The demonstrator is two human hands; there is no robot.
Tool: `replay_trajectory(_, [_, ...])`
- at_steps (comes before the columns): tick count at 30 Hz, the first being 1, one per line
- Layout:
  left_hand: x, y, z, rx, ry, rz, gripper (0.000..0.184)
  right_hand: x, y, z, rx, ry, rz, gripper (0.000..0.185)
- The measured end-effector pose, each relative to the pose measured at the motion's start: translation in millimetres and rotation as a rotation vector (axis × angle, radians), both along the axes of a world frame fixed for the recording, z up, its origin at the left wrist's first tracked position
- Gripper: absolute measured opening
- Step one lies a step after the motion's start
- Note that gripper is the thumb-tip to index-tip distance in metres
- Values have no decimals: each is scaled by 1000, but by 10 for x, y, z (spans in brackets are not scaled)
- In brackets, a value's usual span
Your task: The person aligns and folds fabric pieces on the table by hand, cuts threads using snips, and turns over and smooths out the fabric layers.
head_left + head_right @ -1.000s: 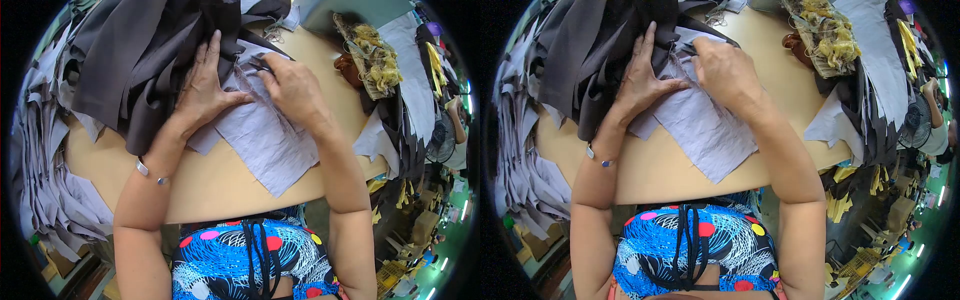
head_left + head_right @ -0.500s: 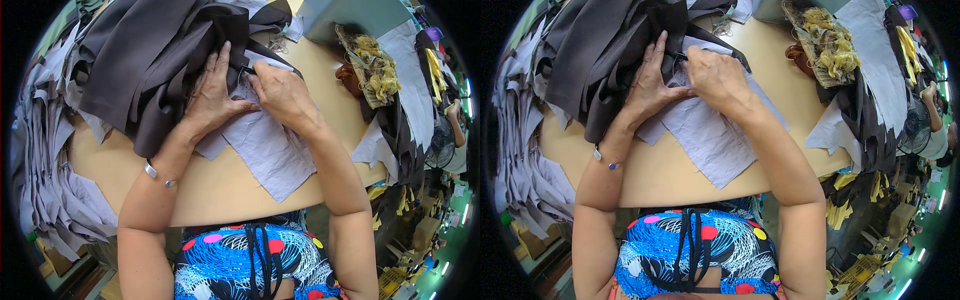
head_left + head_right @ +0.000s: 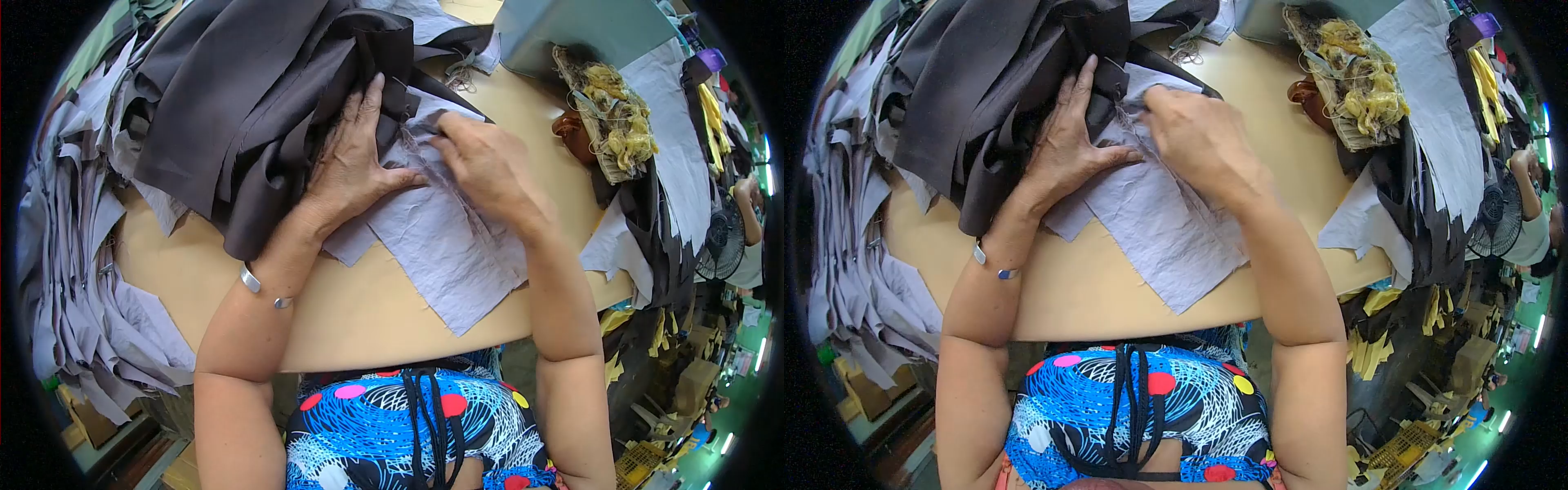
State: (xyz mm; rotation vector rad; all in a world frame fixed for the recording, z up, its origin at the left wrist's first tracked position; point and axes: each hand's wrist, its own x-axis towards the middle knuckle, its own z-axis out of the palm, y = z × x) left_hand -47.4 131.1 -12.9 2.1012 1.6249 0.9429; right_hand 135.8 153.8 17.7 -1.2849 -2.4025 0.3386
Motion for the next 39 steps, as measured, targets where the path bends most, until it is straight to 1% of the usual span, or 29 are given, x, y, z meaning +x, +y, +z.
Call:
replay_trajectory(2, [8, -7, 30, -71, 21, 13, 118, 152, 65, -29, 4, 50, -73, 15])
replay_trajectory(3, [11, -9, 43, -106, 32, 20, 117, 224, 96, -17, 19, 26, -118, 15])
replay_trajectory(5, [11, -2, 47, -96, 92, 22, 115, 364, 146, 23, 50, -20, -211, 15])
replay_trajectory(6, [12, 2, 49, -92, 121, 22, 114, 413, 145, 41, 19, -22, -268, 16])
replay_trajectory(9, [12, 9, 89, -136, 121, 27, 113, 496, 191, 52, -69, -215, -423, 22])
replay_trajectory(12, [12, 8, 71, -123, 114, 32, 112, 559, 241, -44, -29, -203, -414, 24])
replay_trajectory(15, [5, 21, 45, -82, 101, 21, 112, 499, 158, -9, 105, -251, -372, 29])
replay_trajectory(18, [-41, 23, 102, -175, 97, 89, 113, 404, 136, -144, 270, -47, -184, 33])
replay_trajectory(19, [-111, 58, 68, -127, 109, 89, 113, 346, 100, -181, 254, -84, -155, 34])
replay_trajectory(21, [-206, 93, 75, -136, 138, 112, 110, 186, 1, -255, 221, -157, -102, 35])
replay_trajectory(22, [-231, 86, 80, -115, 175, 117, 106, 143, -24, -296, 264, -194, -122, 35])
replay_trajectory(25, [-298, 96, 31, -84, 192, 94, 104, 149, -21, -315, 329, -51, -99, 37])
replay_trajectory(26, [-290, 86, 11, -47, 164, 88, 99, 137, -25, -318, 298, -1, -109, 31])
replay_trajectory(29, [-287, 46, 62, -36, 191, 69, 95, 118, -41, -339, 264, 70, -78, 27])
replay_trajectory(32, [-460, 80, 35, 311, 408, 45, 79, 95, -27, -344, 215, 118, -87, 28])
replay_trajectory(35, [-410, -163, 320, 646, 604, 32, 57, 97, -25, -334, 185, 151, -102, 23])
replay_trajectory(36, [-331, -220, 275, 738, 439, -49, 44, 92, -20, -333, 197, 161, -103, 22])
replay_trajectory(37, [-285, -304, 223, 770, 459, -189, 39, 80, -18, -331, 210, 171, -104, 20])
replay_trajectory(39, [-96, -471, 232, 568, 464, -491, 26, 89, -26, -310, 286, 148, -110, 16])
